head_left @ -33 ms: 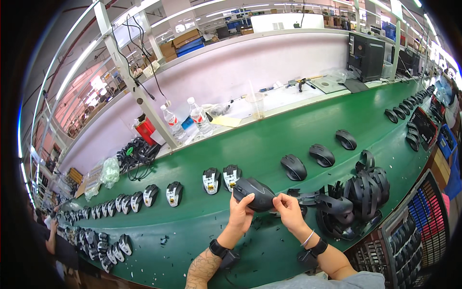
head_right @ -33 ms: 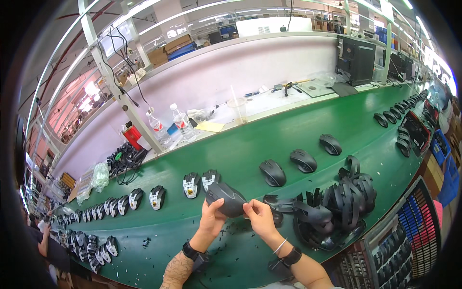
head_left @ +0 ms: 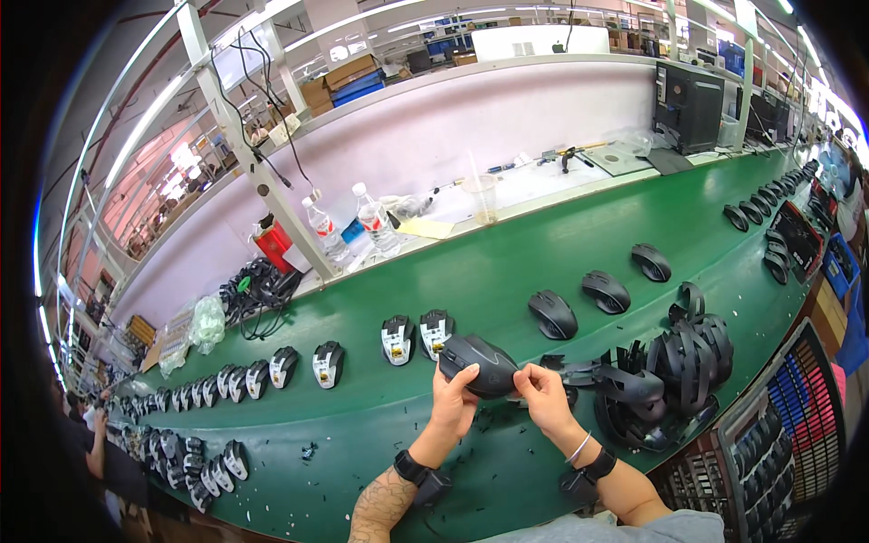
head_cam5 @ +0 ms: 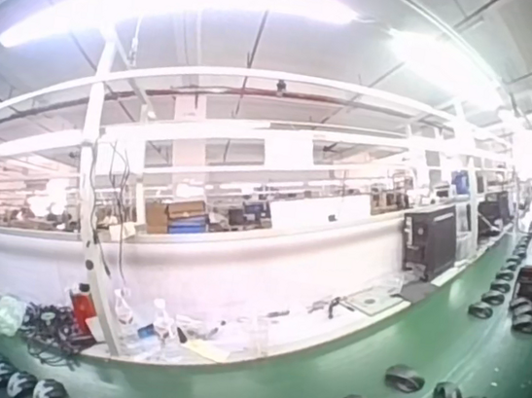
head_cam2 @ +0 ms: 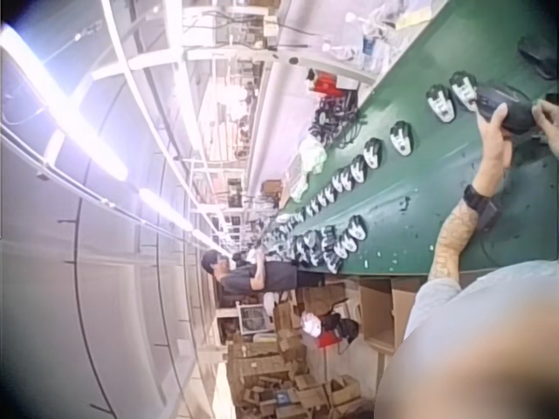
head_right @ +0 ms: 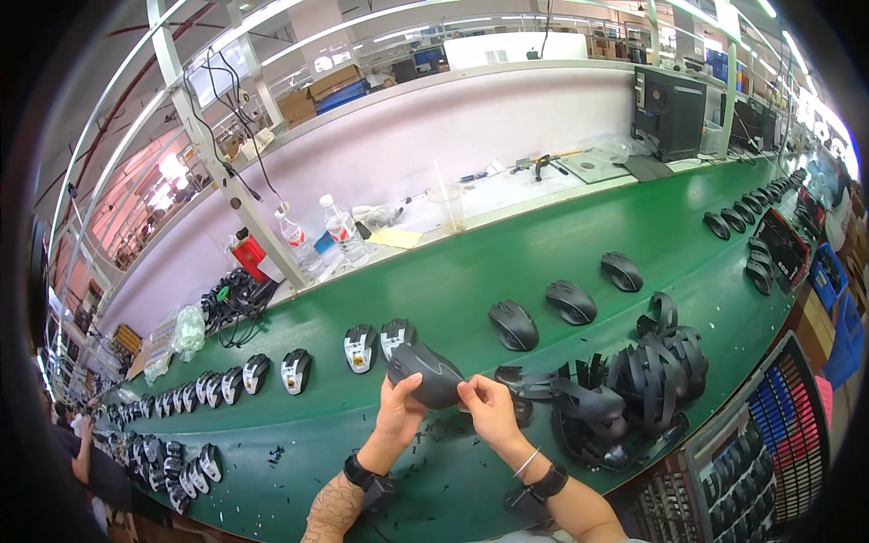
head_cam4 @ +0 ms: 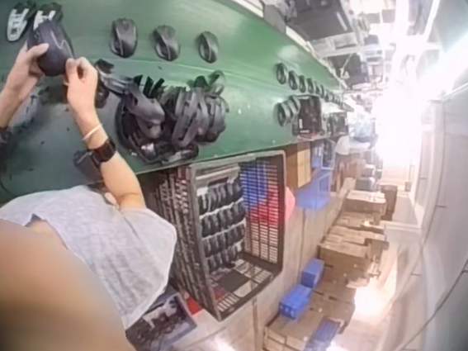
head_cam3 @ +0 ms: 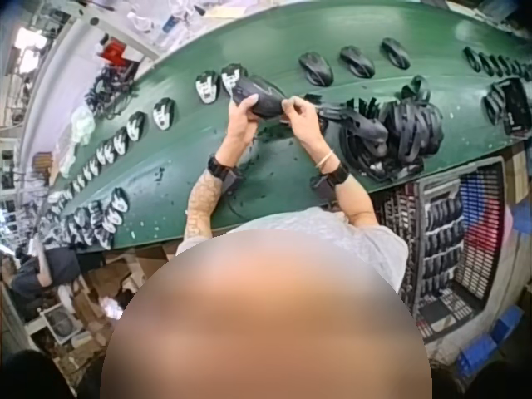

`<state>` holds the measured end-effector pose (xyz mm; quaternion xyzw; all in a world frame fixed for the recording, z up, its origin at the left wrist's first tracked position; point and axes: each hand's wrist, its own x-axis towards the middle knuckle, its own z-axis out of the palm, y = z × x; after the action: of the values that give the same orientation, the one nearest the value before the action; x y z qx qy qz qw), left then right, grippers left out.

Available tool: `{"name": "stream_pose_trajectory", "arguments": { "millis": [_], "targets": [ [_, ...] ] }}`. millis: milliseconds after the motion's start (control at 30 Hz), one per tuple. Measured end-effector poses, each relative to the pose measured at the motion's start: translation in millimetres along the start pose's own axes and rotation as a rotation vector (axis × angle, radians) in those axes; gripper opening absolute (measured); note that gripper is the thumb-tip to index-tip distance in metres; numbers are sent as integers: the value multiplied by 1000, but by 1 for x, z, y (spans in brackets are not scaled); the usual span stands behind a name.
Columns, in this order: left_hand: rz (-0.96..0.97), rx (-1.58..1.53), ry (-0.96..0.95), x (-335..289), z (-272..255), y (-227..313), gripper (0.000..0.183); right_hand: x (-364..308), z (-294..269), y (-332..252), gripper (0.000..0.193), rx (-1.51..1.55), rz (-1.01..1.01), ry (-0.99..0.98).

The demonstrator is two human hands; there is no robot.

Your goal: The person assembles computer mouse parts by hand at a green workbench. They repeatedly pick up a mouse shell, attach a side panel, and place the assembled unit on the table or into a crate. The person also moves a crate and handles multiple mouse components throughout the clip.

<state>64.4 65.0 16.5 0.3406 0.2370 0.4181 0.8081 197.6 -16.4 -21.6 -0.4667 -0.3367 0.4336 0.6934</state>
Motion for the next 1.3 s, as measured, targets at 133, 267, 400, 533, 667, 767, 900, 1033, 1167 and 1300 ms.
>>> {"name": "stream_pose_trajectory", "arguments": {
  "millis": [133,267,400,533,667,767,900,1033,1167,1300],
  "targets": [
    [-38,46,35,2,-1,0,34,2,-3,1,32,-4,19,-3],
    [-244,-190,102,11,-15,16,28,5,-7,-6,34,-33,49,6],
    [-167,26,262,19,-20,12,33,7,-12,-1,28,-45,66,-16],
    [-148,103,280,18,-17,11,34,3,-1,-11,48,11,13,-8],
    [-198,87,296,18,-20,13,37,0,3,-25,67,-138,-13,-31],
    [-169,180,271,18,-17,16,44,3,-3,-25,66,-183,45,-49],
    [-263,96,184,11,-6,23,55,4,-5,-23,61,91,102,-24],
    [-284,517,-127,2,4,18,62,5,-9,-22,47,327,233,13],
    [-76,614,-174,-1,8,2,37,4,-8,-19,44,280,205,70],
    [-75,579,-149,7,3,-7,33,6,-7,-21,49,25,9,161]
  ]
}}
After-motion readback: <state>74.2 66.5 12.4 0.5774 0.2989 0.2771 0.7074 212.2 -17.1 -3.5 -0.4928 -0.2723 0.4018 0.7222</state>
